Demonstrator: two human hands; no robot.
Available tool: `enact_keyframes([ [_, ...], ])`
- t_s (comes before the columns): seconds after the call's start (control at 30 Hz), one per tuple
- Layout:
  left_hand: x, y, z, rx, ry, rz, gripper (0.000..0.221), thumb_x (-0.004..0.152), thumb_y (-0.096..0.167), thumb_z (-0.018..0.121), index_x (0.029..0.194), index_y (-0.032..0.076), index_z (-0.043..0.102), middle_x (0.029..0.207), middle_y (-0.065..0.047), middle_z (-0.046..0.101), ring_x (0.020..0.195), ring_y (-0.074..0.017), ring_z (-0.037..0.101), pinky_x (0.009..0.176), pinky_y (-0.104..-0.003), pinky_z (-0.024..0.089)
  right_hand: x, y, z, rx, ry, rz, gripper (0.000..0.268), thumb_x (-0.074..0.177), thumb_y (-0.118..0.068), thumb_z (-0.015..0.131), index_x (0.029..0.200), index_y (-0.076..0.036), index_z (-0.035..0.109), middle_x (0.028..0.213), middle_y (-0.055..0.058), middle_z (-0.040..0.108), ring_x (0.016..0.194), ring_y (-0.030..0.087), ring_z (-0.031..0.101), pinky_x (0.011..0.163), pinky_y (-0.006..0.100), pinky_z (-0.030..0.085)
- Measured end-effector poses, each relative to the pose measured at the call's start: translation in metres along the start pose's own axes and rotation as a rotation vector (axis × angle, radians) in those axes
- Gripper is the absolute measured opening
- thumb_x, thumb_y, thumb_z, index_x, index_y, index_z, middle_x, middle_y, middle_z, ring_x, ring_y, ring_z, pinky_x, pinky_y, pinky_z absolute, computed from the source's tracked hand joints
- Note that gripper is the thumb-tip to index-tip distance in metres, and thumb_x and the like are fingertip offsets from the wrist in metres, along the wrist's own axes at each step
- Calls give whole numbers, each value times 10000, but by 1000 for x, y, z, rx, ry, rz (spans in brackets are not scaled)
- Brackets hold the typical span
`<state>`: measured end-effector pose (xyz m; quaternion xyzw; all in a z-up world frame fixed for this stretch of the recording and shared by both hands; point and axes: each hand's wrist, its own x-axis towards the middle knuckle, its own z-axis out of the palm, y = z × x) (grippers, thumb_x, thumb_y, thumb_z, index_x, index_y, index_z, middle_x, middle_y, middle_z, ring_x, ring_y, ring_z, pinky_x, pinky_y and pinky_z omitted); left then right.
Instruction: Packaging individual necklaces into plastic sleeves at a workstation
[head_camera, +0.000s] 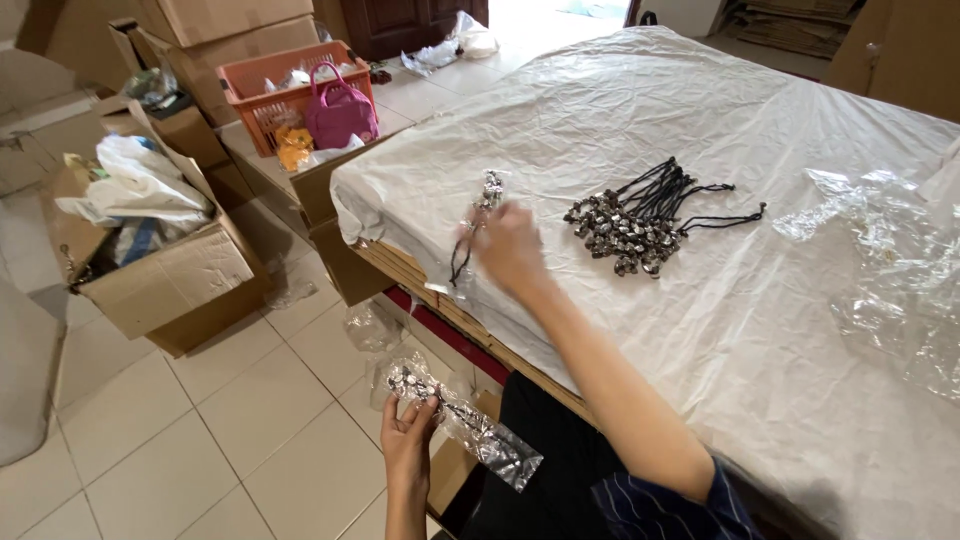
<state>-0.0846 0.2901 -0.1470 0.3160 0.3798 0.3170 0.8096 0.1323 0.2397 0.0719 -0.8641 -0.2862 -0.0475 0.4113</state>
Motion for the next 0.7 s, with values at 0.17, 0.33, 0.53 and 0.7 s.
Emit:
enact_keyframes([
  [0.17,-11,17,11,17,28,-9,1063,703,39,780,1622,80,249,1430,-307,558,1077,-295,663,965,-411,537,-3,24,5,-478,-178,-289,418,1042,-463,493,1328,-205,654,1425,116,594,1379,342,447,1183,588,219],
  [0.33,-17,70,47,291,-76,71,947,780,234,741,1593,54,290,1609,-209,402,1344,-332,552,1127,-434,494,25,64,-21,-428,-59,-413,401,1026,-138,564,1420,-200,606,1407,194,611,1224,374,599,1063,533,472],
  [0.53,-7,131,123,420,-311,489,1041,809,311,840,1590,-41,250,1553,-419,282,1446,-564,328,1150,-639,373,9,103,-11,-389,-160,-404,365,941,-414,653,1246,-228,731,1276,32,646,1241,272,589,1083,503,407],
  [0.7,78,127,182,399,-357,542,968,843,229,871,1585,48,277,1249,-363,519,1113,-406,589,914,-447,569,9,103,-27,-215,-241,-451,383,978,-161,504,1308,-187,697,1381,41,646,1313,318,570,1140,578,343],
])
